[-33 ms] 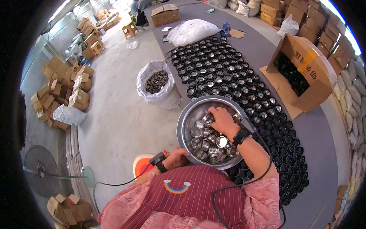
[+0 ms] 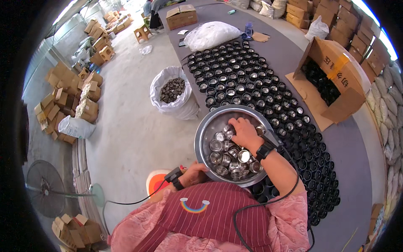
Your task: Placing silver metal caps onto black plastic circular bases arranged on a table.
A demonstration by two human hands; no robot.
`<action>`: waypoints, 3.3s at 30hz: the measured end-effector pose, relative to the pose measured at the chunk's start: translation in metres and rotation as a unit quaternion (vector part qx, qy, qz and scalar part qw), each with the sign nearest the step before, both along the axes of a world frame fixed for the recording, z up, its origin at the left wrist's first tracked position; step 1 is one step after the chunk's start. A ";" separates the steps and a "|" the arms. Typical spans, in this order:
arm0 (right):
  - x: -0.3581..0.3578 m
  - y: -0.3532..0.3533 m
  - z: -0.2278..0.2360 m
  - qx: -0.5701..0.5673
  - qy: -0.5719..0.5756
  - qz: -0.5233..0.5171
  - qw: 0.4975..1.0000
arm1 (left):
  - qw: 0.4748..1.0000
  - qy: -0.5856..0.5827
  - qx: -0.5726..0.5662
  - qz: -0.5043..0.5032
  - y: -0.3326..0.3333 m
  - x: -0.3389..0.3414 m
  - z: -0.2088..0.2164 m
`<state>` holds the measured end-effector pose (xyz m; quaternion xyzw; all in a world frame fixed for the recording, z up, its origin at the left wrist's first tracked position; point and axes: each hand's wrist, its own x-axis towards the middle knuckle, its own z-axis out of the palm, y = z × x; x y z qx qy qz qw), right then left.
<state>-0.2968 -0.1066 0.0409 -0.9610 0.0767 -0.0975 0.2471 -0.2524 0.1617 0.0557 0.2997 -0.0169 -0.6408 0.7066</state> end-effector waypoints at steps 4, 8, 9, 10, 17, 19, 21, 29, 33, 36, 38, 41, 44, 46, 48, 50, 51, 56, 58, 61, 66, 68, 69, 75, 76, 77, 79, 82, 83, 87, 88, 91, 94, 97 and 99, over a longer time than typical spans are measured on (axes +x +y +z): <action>-0.004 0.015 0.022 -0.055 0.102 -0.034 0.993 | 1.000 0.009 -0.007 0.003 -0.002 -0.001 0.008; -0.009 0.015 0.016 -0.042 0.079 -0.023 0.996 | 1.000 -0.009 -0.002 0.003 -0.001 -0.002 0.008; -0.009 0.013 0.015 -0.050 0.085 -0.018 0.995 | 1.000 -0.013 -0.001 0.002 -0.001 -0.002 0.005; -0.009 0.011 0.013 -0.057 0.092 -0.012 0.994 | 1.000 -0.017 0.001 0.001 -0.001 -0.002 0.003; -0.008 0.005 0.009 -0.017 0.050 -0.022 0.998 | 1.000 -0.013 0.005 0.000 -0.003 -0.006 0.002; -0.006 -0.001 0.014 0.096 -0.008 -0.055 0.994 | 1.000 -0.023 0.014 0.007 -0.005 -0.007 0.010; 0.001 -0.006 0.022 0.177 -0.052 -0.091 0.979 | 1.000 -0.011 0.002 0.001 -0.005 -0.005 0.007; -0.001 -0.027 0.028 0.862 -0.090 -0.101 0.489 | 1.000 -0.009 0.004 -0.013 -0.006 0.000 0.001; -0.003 -0.015 0.023 0.901 -0.087 -0.083 0.418 | 0.999 0.033 -0.009 -0.009 -0.007 -0.002 0.008; -0.001 -0.004 0.024 0.913 -0.093 -0.052 0.394 | 1.000 0.024 -0.011 0.002 -0.007 -0.003 0.008; -0.001 0.000 0.021 0.919 -0.097 -0.035 0.381 | 1.000 0.009 0.000 0.010 -0.007 -0.004 0.010; -0.001 0.006 0.015 0.921 -0.103 -0.050 0.373 | 1.000 0.009 0.008 0.000 -0.007 -0.005 0.010; -0.002 0.012 0.019 0.926 -0.106 -0.045 0.361 | 1.000 0.011 0.004 0.000 -0.008 -0.003 -0.001; -0.004 0.017 0.019 0.936 -0.099 -0.042 0.336 | 0.999 0.038 0.005 -0.014 -0.006 -0.003 -0.008; -0.003 0.022 0.020 0.936 -0.095 -0.055 0.335 | 1.000 0.023 0.007 -0.019 -0.004 -0.005 -0.007; -0.005 0.023 0.031 0.935 -0.097 -0.073 0.333 | 0.999 -0.023 0.018 -0.027 -0.007 -0.005 0.001; -0.008 0.018 0.029 0.934 -0.102 -0.080 0.332 | 0.999 -0.019 0.019 -0.035 -0.007 -0.003 -0.001; -0.034 -0.007 0.038 0.923 -0.166 -0.063 0.343 | 0.999 0.043 -0.006 -0.011 -0.008 0.000 -0.012; -0.049 -0.022 0.035 0.915 -0.199 -0.062 0.346 | 0.999 0.028 -0.024 0.026 -0.008 0.003 -0.025; -0.074 -0.033 0.029 0.931 -0.193 -0.061 0.304 | 0.998 0.047 -0.026 0.025 -0.003 0.006 -0.025; -0.085 -0.034 0.016 0.888 -0.280 -0.180 0.317 | 0.998 0.061 0.001 0.028 -0.016 0.006 -0.043; -0.103 -0.050 0.015 0.865 -0.319 -0.198 0.332 | 0.996 0.088 0.009 0.012 -0.012 0.006 -0.042; -0.113 -0.058 0.012 0.849 -0.362 -0.220 0.316 | 0.998 0.055 0.026 0.028 -0.009 0.006 -0.038; -0.190 -0.080 -0.029 0.593 -0.303 -0.415 0.620 | 0.991 -0.001 0.066 0.113 0.019 0.021 -0.016; -0.195 -0.079 -0.042 0.561 -0.271 -0.437 0.649 | 0.991 -0.026 0.068 0.114 0.026 0.029 -0.019; -0.198 -0.078 -0.055 0.528 -0.237 -0.457 0.675 | 0.987 -0.024 0.077 0.141 0.036 0.032 -0.020; -0.201 -0.076 -0.083 0.335 -0.121 -0.502 0.788 | 0.976 -0.045 0.108 0.186 0.052 0.043 -0.026; -0.189 -0.065 -0.108 0.188 -0.077 -0.461 0.864 | 0.967 -0.071 0.098 0.226 0.063 0.047 -0.028; -0.185 -0.061 -0.112 0.190 -0.076 -0.461 0.864 | 0.963 -0.083 0.103 0.235 0.066 0.048 -0.028; -0.170 -0.054 -0.110 0.109 0.026 -0.438 0.892 | 0.957 -0.068 0.102 0.264 0.067 0.045 -0.025; -0.170 -0.055 -0.112 0.101 0.022 -0.437 0.894 | 0.956 -0.067 0.103 0.265 0.067 0.044 -0.026; -0.175 -0.055 -0.111 0.125 -0.002 -0.444 0.887 | 0.957 -0.064 0.107 0.262 0.068 0.042 -0.027; -0.190 -0.051 -0.105 0.206 -0.006 -0.417 0.885 | 0.960 -0.063 0.107 0.250 0.067 0.040 -0.025; -0.203 -0.028 -0.088 0.319 0.093 -0.344 0.878 | 0.962 -0.064 0.107 0.243 0.064 0.038 -0.022; -0.208 -0.013 -0.088 0.311 0.105 -0.316 0.890 | 0.958 -0.065 0.136 0.244 0.063 0.039 -0.023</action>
